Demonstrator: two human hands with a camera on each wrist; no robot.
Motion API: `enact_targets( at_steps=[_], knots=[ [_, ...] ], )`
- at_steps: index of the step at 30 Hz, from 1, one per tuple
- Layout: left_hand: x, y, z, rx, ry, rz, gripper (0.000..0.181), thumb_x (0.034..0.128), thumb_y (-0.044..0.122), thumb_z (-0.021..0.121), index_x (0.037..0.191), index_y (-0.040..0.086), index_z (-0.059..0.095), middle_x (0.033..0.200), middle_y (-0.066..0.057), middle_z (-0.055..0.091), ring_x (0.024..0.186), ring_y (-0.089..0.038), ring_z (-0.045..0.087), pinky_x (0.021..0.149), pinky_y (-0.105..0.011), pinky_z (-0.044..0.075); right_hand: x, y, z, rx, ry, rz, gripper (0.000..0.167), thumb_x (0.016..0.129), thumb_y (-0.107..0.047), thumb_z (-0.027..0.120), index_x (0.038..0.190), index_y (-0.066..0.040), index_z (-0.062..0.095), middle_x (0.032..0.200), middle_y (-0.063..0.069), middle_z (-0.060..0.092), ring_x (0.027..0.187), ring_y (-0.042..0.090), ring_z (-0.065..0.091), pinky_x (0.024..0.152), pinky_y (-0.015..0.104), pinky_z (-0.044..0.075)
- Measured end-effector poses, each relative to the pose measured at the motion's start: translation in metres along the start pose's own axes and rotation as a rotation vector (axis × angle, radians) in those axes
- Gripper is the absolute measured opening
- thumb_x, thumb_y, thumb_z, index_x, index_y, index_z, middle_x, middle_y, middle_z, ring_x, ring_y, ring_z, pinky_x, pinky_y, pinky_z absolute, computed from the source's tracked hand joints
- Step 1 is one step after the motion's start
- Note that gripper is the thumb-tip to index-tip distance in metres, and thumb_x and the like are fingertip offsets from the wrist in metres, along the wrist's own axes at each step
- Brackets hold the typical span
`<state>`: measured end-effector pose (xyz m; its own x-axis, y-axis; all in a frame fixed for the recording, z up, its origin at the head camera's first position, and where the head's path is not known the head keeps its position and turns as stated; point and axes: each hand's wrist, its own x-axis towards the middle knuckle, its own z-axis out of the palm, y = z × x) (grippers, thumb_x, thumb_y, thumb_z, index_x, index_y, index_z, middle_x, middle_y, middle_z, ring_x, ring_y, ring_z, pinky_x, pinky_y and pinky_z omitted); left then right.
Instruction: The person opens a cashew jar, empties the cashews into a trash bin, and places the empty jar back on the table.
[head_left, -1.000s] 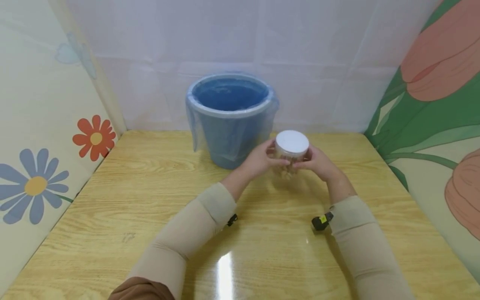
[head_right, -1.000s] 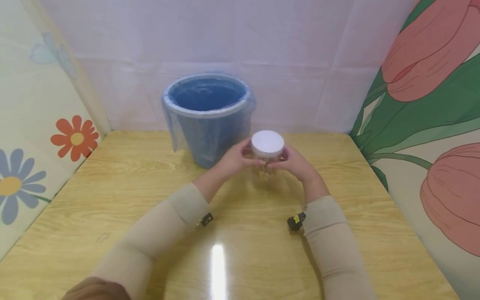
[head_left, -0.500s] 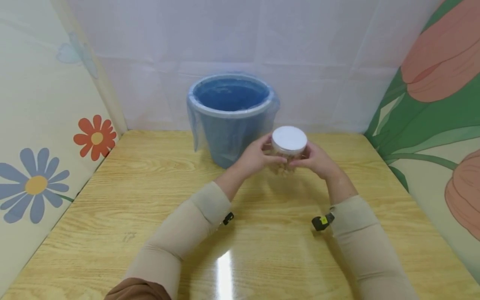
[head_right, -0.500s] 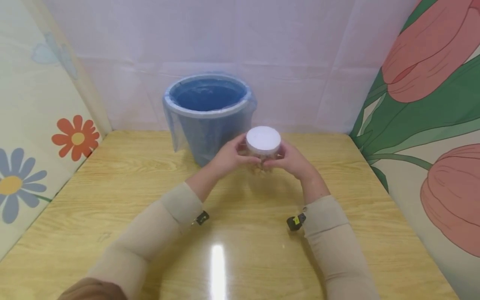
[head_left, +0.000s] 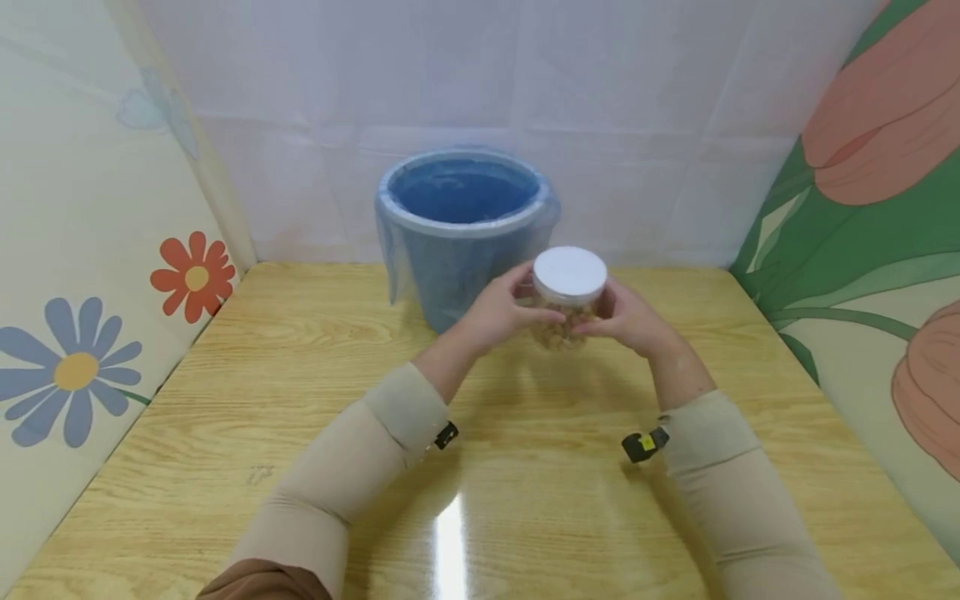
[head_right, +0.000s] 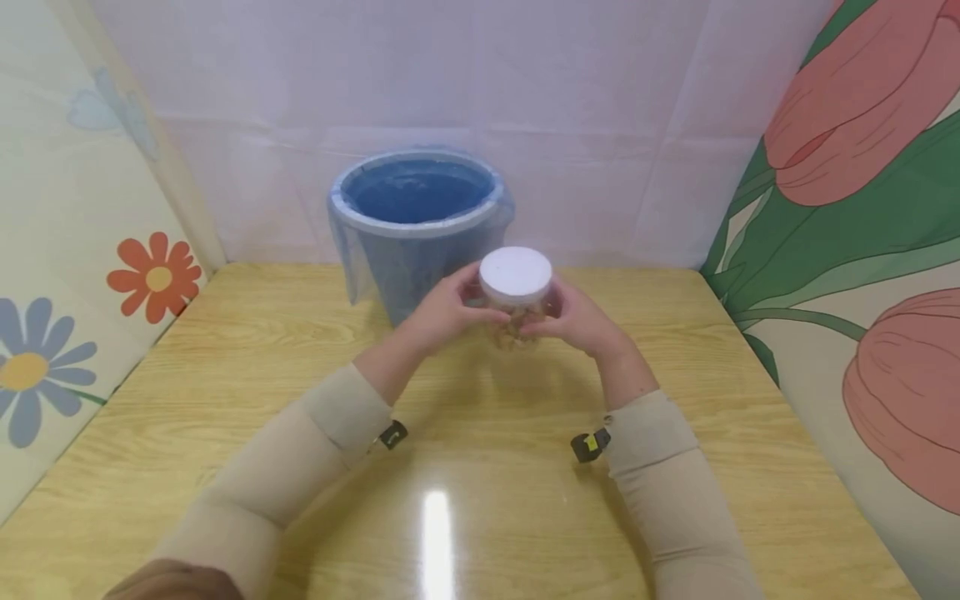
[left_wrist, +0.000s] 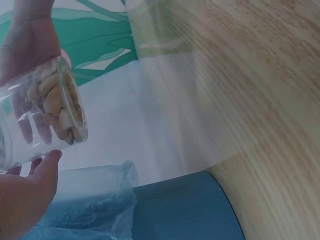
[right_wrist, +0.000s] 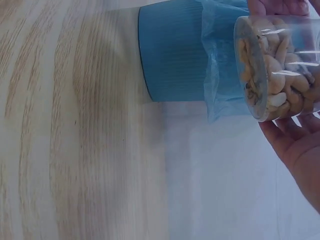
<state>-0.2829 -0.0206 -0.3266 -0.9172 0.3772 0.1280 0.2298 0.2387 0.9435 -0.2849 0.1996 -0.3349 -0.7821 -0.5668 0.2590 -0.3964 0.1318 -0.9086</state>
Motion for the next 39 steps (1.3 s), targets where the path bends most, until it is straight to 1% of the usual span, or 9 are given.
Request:
enact_targets(
  at_steps=[5,7,13,18,26,29,32,36,39],
  knots=[
    [-0.006,0.006,-0.005,-0.013,-0.012,-0.008,0.087,0.0631,0.024,0.083,0.138,0.029,0.039,0.132,0.002,0.049,0.116,-0.017,0.049,0.092,-0.035,0.047,0.001,-0.004,0.003,-0.003,-0.019,-0.017,0.085,0.072,0.007,0.069,0.141,0.0,0.021,0.142,0.021,0.029,0.13,0.034,0.03,0.108,0.044,0.027],
    [-0.008,0.007,-0.006,-0.014,-0.015,0.001,0.086,0.064,0.023,0.083,0.138,0.028,0.039,0.133,0.0,0.049,0.117,-0.018,0.049,0.092,-0.034,0.047,0.001,-0.005,0.004,-0.001,-0.027,-0.026,0.085,0.072,0.008,0.069,0.141,0.001,0.021,0.142,0.021,0.029,0.13,0.034,0.031,0.107,0.042,0.028],
    [-0.013,0.005,-0.01,-0.021,-0.016,0.018,0.085,0.0655,0.021,0.082,0.138,0.026,0.038,0.133,0.0,0.049,0.116,-0.016,0.049,0.092,-0.033,0.047,0.005,-0.004,0.006,0.006,-0.048,-0.054,0.085,0.071,0.008,0.07,0.141,0.002,0.021,0.141,0.022,0.031,0.128,0.034,0.033,0.105,0.038,0.033],
    [-0.016,0.004,-0.012,-0.031,-0.028,0.019,0.086,0.065,0.021,0.082,0.139,0.026,0.038,0.132,0.001,0.049,0.115,-0.014,0.05,0.09,-0.03,0.047,0.007,-0.002,0.009,0.009,-0.063,-0.039,0.087,0.069,0.006,0.072,0.14,0.003,0.022,0.139,0.022,0.032,0.126,0.034,0.035,0.103,0.035,0.037],
    [-0.018,0.007,-0.016,-0.031,-0.043,0.114,0.084,0.0649,0.018,0.083,0.138,0.022,0.041,0.129,0.001,0.051,0.111,-0.014,0.053,0.091,-0.029,0.046,0.008,-0.005,0.011,-0.011,-0.053,-0.019,0.085,0.066,0.008,0.071,0.138,0.005,0.025,0.136,0.023,0.035,0.122,0.033,0.039,0.098,0.032,0.041],
    [-0.018,0.008,-0.017,-0.025,-0.045,0.124,0.084,0.0648,0.016,0.083,0.137,0.021,0.041,0.128,0.001,0.052,0.11,-0.014,0.053,0.092,-0.029,0.046,0.008,-0.007,0.011,-0.022,-0.042,-0.013,0.084,0.066,0.007,0.071,0.137,0.006,0.026,0.136,0.024,0.036,0.122,0.034,0.039,0.1,0.035,0.04],
    [-0.018,0.009,-0.018,-0.012,-0.049,0.125,0.084,0.0649,0.015,0.083,0.138,0.02,0.04,0.128,0.0,0.052,0.109,-0.014,0.053,0.092,-0.029,0.045,0.007,-0.009,0.012,-0.03,-0.033,-0.02,0.084,0.066,0.006,0.072,0.137,0.006,0.026,0.136,0.024,0.036,0.123,0.034,0.037,0.103,0.042,0.036],
    [-0.019,0.012,-0.019,-0.028,-0.063,0.122,0.083,0.066,0.012,0.082,0.137,0.018,0.04,0.129,-0.002,0.051,0.111,-0.017,0.052,0.092,-0.029,0.046,0.008,-0.01,0.013,-0.029,-0.029,-0.057,0.084,0.065,0.006,0.072,0.136,0.007,0.028,0.135,0.024,0.036,0.124,0.034,0.035,0.105,0.048,0.03],
    [-0.02,0.013,-0.02,-0.051,-0.074,0.123,0.083,0.0668,0.008,0.081,0.138,0.017,0.039,0.13,-0.004,0.049,0.113,-0.02,0.05,0.091,-0.029,0.047,0.009,-0.011,0.014,-0.026,-0.028,-0.084,0.084,0.065,0.007,0.071,0.136,0.007,0.028,0.135,0.023,0.037,0.124,0.033,0.036,0.106,0.049,0.029]
  ],
)
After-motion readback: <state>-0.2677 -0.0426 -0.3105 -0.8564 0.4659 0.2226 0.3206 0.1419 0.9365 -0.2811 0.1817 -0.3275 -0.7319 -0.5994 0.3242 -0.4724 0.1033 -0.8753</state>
